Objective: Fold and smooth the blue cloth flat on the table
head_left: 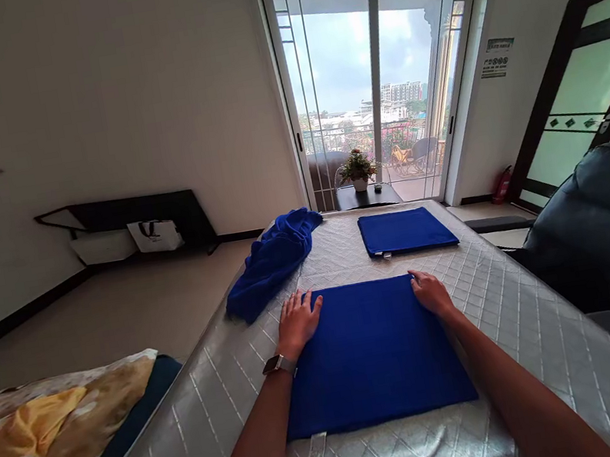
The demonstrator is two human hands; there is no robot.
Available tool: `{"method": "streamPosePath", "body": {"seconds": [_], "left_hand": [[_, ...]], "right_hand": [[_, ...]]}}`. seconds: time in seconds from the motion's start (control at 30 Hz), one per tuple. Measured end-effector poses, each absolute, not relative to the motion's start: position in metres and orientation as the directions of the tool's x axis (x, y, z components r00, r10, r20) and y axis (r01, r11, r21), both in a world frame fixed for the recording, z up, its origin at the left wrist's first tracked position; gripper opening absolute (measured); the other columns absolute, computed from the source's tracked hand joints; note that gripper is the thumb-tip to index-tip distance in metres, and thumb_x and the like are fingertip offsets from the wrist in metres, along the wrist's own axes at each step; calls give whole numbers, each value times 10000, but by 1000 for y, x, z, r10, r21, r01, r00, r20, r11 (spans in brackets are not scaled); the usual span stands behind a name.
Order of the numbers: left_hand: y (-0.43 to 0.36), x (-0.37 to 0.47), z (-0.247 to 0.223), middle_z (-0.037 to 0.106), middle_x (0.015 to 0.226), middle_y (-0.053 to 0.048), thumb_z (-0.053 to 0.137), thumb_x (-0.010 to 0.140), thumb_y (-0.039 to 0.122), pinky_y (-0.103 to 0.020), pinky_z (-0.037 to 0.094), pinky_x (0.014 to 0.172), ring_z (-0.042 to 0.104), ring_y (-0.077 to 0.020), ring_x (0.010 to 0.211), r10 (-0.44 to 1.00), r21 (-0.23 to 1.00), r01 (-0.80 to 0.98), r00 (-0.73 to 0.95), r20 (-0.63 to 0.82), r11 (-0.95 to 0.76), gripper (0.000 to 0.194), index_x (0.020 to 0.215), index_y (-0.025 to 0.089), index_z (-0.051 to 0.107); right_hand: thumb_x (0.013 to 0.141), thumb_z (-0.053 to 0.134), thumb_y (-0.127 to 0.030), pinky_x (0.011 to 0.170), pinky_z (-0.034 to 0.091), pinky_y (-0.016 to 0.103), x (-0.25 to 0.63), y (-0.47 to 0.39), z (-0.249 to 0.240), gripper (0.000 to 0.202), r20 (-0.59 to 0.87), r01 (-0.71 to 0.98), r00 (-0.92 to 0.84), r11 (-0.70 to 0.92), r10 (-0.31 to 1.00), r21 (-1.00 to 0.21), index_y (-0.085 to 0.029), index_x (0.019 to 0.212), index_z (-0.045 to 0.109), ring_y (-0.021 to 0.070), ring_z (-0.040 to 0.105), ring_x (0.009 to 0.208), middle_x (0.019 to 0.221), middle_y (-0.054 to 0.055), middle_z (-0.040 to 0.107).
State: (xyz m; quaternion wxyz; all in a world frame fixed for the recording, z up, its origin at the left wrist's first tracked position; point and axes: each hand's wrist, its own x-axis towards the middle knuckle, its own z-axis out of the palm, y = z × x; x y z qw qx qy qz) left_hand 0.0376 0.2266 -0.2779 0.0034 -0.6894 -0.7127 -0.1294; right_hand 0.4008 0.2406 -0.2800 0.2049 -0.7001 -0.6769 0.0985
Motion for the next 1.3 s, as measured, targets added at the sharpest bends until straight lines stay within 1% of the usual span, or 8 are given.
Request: {"method": "streamPosePath", "body": {"seconds": [0.23,0.5,0.7,0.83,1.0,1.1,1.23,1.3], "left_hand": [[228,20,-273,586,1496,-88,270,1032,435,-470,239,1247,476,-262,1422,968,268,963,-74,240,7,551,1398,194,603],[232,16,-277,595,1486,-85,349,997,341,-403,310,1217,502,-248,1396,963,267,964,-87,256,17,488,1360,181,634],[231,16,-277,617,1460,-88,375,1003,331,-394,342,1198,525,-247,1373,956,270,963,-88,278,10,463,1349,166,635],[229,17,-273,616,1459,-100,401,994,308,-407,330,1207,530,-254,1370,946,262,965,-75,315,-11,461,1382,169,608],[230,28,-269,606,1469,-110,404,992,306,-399,330,1217,515,-251,1394,916,260,961,-13,402,-100,463,1380,160,610],[230,34,-273,544,1532,-117,406,1008,358,-390,313,1230,456,-244,1445,930,247,959,38,366,-136,488,1412,148,580],[229,35,-280,469,1587,-131,399,1020,445,-425,280,1245,382,-258,1497,969,238,965,47,244,-107,557,1472,141,515],[228,34,-282,439,1603,-146,374,1028,459,-428,263,1252,358,-257,1510,978,234,968,43,205,-91,594,1502,115,474]], "right_hand": [[988,333,-302,1159,331,279,401,244,-282,515,150,902,29,39,988,-431,-224,1399,633,178,506,1366,1488,13,575],[998,274,-284,1196,274,286,399,244,-282,552,154,910,29,37,988,-413,-218,1443,595,169,464,1405,1531,14,528],[987,329,-269,1240,201,358,396,239,-282,547,135,923,36,19,990,-385,-189,1485,540,197,419,1442,1564,45,490],[995,350,-265,1262,139,424,390,234,-280,578,191,943,24,41,981,-329,-115,1547,433,225,331,1498,1612,88,416],[1031,316,-313,1267,100,366,376,231,-275,578,236,944,-90,158,968,-288,-99,1560,404,191,210,1550,1663,78,317],[1050,284,-358,1266,83,350,371,229,-277,604,172,946,-130,174,977,-273,-91,1588,345,182,148,1565,1689,74,240],[1063,234,-449,1264,79,350,370,229,-283,680,21,960,-116,117,993,-253,-59,1619,231,189,119,1571,1697,87,184],[1062,205,-499,1263,73,353,370,228,-285,716,-5,964,-111,107,994,-243,-56,1625,200,193,112,1572,1700,90,164]]}}
